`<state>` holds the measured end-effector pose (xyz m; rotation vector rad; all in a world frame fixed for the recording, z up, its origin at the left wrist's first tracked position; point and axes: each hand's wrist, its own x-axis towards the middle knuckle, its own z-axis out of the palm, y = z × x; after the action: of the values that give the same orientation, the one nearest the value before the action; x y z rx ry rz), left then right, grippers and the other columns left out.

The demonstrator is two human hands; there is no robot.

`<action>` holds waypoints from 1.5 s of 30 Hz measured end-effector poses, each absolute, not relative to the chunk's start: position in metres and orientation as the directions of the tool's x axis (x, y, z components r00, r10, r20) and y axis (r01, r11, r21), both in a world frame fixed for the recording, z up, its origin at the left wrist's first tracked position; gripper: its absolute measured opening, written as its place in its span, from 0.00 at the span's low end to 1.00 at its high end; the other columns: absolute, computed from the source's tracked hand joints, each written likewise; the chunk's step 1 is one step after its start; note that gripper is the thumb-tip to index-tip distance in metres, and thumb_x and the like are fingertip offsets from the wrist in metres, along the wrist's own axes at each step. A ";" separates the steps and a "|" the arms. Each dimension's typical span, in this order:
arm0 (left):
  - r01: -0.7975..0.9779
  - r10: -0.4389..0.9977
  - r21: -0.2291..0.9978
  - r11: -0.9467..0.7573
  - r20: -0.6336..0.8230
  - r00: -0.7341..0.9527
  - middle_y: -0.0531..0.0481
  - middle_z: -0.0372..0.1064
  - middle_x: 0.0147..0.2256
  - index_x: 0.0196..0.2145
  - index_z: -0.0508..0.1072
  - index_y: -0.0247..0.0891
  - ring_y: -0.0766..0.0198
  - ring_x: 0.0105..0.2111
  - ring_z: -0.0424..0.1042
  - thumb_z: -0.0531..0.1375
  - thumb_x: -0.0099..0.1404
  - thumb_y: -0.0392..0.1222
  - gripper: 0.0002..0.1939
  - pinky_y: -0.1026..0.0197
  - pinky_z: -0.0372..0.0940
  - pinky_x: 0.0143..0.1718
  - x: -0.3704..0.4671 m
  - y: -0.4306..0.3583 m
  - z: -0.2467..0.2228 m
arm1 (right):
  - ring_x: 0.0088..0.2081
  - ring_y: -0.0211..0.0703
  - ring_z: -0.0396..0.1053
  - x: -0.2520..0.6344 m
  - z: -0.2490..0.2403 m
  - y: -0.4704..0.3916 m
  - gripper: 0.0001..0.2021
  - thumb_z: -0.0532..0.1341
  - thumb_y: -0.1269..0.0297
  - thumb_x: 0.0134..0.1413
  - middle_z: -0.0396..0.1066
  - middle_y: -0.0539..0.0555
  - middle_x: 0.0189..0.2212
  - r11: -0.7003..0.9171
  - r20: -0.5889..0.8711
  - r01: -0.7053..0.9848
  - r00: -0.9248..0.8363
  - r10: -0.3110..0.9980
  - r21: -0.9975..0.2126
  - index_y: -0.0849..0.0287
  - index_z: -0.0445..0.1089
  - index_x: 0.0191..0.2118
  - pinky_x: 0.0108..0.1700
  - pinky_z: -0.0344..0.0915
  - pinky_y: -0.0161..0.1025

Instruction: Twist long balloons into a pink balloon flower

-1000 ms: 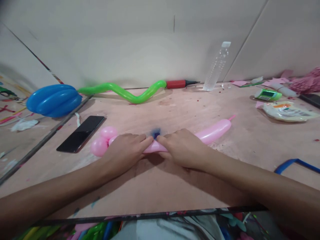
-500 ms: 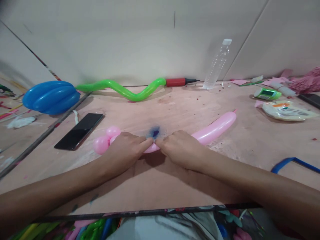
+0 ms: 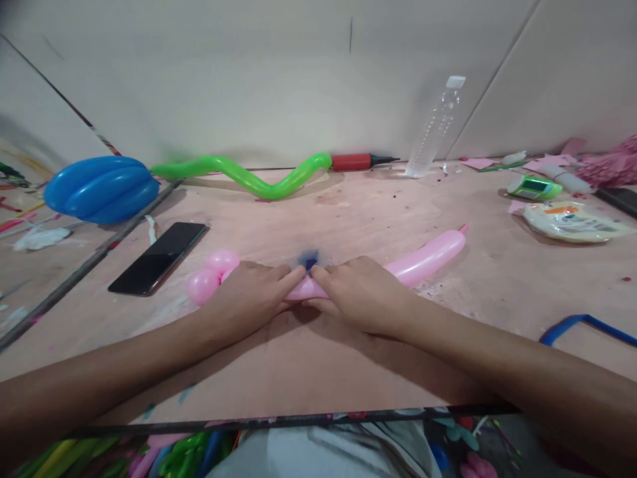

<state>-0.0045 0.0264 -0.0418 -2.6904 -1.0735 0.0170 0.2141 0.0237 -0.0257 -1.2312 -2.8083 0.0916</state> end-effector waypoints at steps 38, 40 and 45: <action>0.774 0.774 0.021 -0.633 0.017 0.633 0.44 0.74 0.31 0.35 0.75 0.37 0.50 0.33 0.72 0.57 0.69 0.53 0.16 0.51 0.63 0.38 -0.013 0.019 0.019 | 0.41 0.55 0.69 0.225 0.008 0.028 0.07 0.62 0.64 0.57 0.75 0.60 0.39 0.669 0.256 0.723 -0.689 0.678 0.173 0.61 0.71 0.40 0.44 0.58 0.46; 0.761 0.785 0.339 -0.553 -0.093 0.613 0.49 0.76 0.32 0.36 0.76 0.39 0.56 0.31 0.72 0.57 0.69 0.54 0.17 0.57 0.61 0.34 -0.016 0.022 0.028 | 0.41 0.55 0.69 0.225 0.011 0.024 0.10 0.62 0.61 0.58 0.75 0.60 0.39 0.687 0.286 0.708 -0.700 0.654 0.163 0.61 0.71 0.42 0.44 0.57 0.46; 0.486 0.706 0.783 -0.389 -0.086 0.703 0.52 0.76 0.50 0.54 0.73 0.43 0.58 0.47 0.74 0.58 0.70 0.54 0.20 0.63 0.65 0.47 -0.021 0.023 0.028 | 0.36 0.52 0.71 0.227 0.013 0.020 0.12 0.60 0.55 0.61 0.76 0.57 0.35 0.576 0.393 0.812 -0.561 0.729 0.092 0.58 0.71 0.41 0.34 0.53 0.43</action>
<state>-0.0208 0.0231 0.0284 -3.6255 -1.5961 -0.5789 0.2269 0.0199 0.0128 -1.2616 -2.4986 -0.3786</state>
